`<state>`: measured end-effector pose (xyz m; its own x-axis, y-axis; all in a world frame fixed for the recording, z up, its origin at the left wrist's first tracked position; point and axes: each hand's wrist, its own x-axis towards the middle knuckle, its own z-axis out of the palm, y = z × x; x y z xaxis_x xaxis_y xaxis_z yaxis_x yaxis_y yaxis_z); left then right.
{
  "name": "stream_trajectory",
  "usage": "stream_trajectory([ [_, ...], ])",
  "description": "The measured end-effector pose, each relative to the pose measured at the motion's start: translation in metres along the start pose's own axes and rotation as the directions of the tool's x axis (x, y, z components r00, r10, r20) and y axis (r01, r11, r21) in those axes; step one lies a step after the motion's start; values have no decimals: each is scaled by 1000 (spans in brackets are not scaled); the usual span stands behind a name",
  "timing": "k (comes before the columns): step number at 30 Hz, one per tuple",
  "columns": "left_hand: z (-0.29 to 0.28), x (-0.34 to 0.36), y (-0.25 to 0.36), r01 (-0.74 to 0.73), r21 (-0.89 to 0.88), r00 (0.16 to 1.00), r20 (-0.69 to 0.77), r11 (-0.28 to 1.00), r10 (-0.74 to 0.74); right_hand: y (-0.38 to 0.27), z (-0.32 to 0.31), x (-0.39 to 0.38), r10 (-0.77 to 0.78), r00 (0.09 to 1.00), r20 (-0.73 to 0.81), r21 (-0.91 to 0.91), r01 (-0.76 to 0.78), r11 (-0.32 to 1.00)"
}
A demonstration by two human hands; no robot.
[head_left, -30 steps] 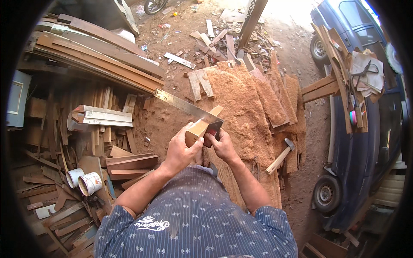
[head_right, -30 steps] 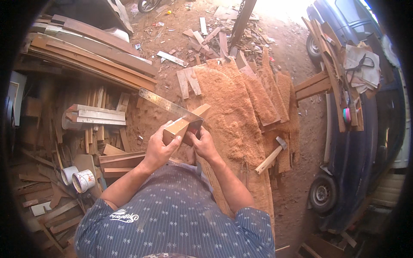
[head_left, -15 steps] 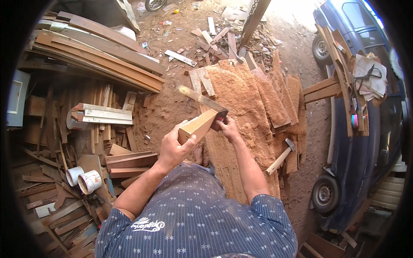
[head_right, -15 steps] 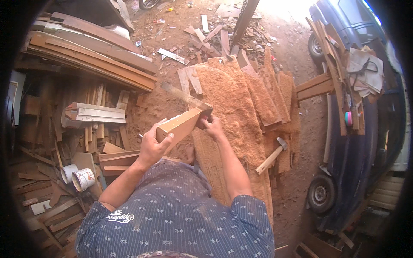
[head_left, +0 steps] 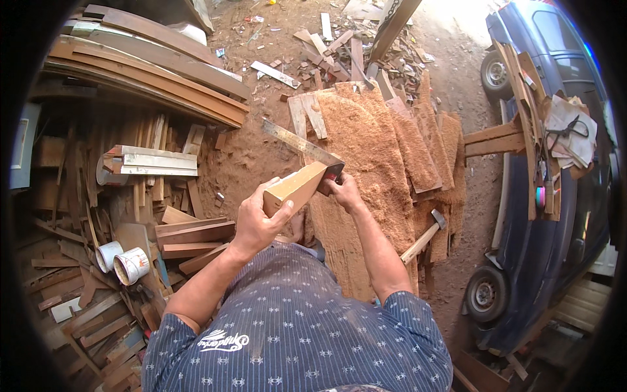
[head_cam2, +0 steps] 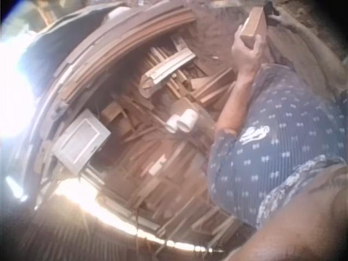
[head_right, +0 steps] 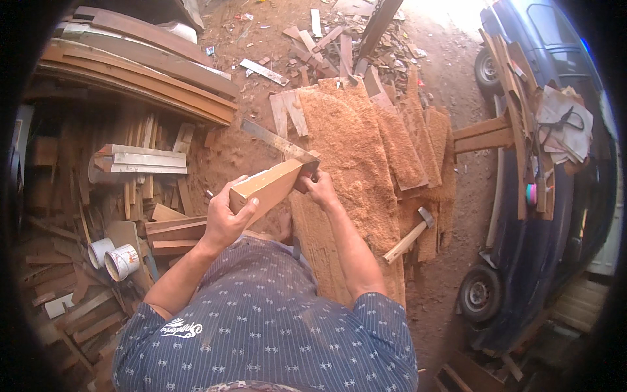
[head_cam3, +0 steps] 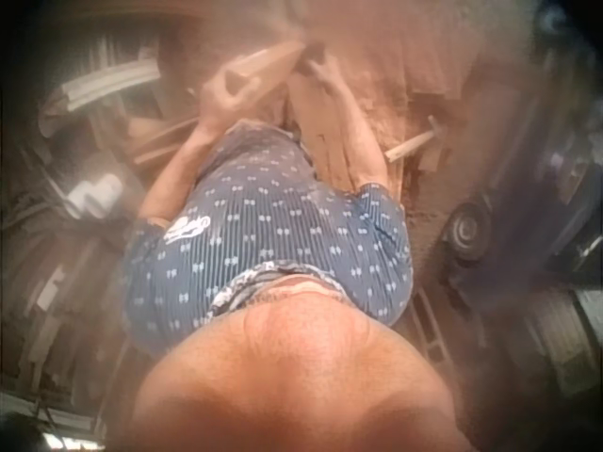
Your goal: The person uses a hand saw and a power sander to cut and smooth a small block of wood. They repeatedly measure the piece with a square, cut it, and sand the edges to refine its shape.
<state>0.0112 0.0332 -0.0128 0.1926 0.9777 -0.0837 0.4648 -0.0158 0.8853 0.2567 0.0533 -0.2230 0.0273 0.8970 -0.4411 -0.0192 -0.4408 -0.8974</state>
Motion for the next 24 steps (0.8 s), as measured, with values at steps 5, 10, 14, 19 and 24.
stream_trajectory([
  [5, -2, 9, 8, 17, 15, 1000, -5, 1000, -17, 4, -3, 4, -12, 999, -48, -3, 12, 1000],
  [10, -6, 14, 1, 24, 30, 999, -25, 999, -23, 45, -38, 29, 84, 974, -209, 19, -82, 996],
  [14, -7, 13, -11, 56, -41, 998, -18, 998, -57, 54, -54, 56, 69, 966, -250, -116, -101, 988],
  [19, -8, 16, -14, 79, -59, 997, 2, 995, -79, 65, -49, 80, 112, 973, -200, -206, -154, 966],
  [24, -12, 18, -22, 61, -72, 998, 14, 995, -60, 74, -47, 83, 90, 977, -193, -269, -141, 953],
])
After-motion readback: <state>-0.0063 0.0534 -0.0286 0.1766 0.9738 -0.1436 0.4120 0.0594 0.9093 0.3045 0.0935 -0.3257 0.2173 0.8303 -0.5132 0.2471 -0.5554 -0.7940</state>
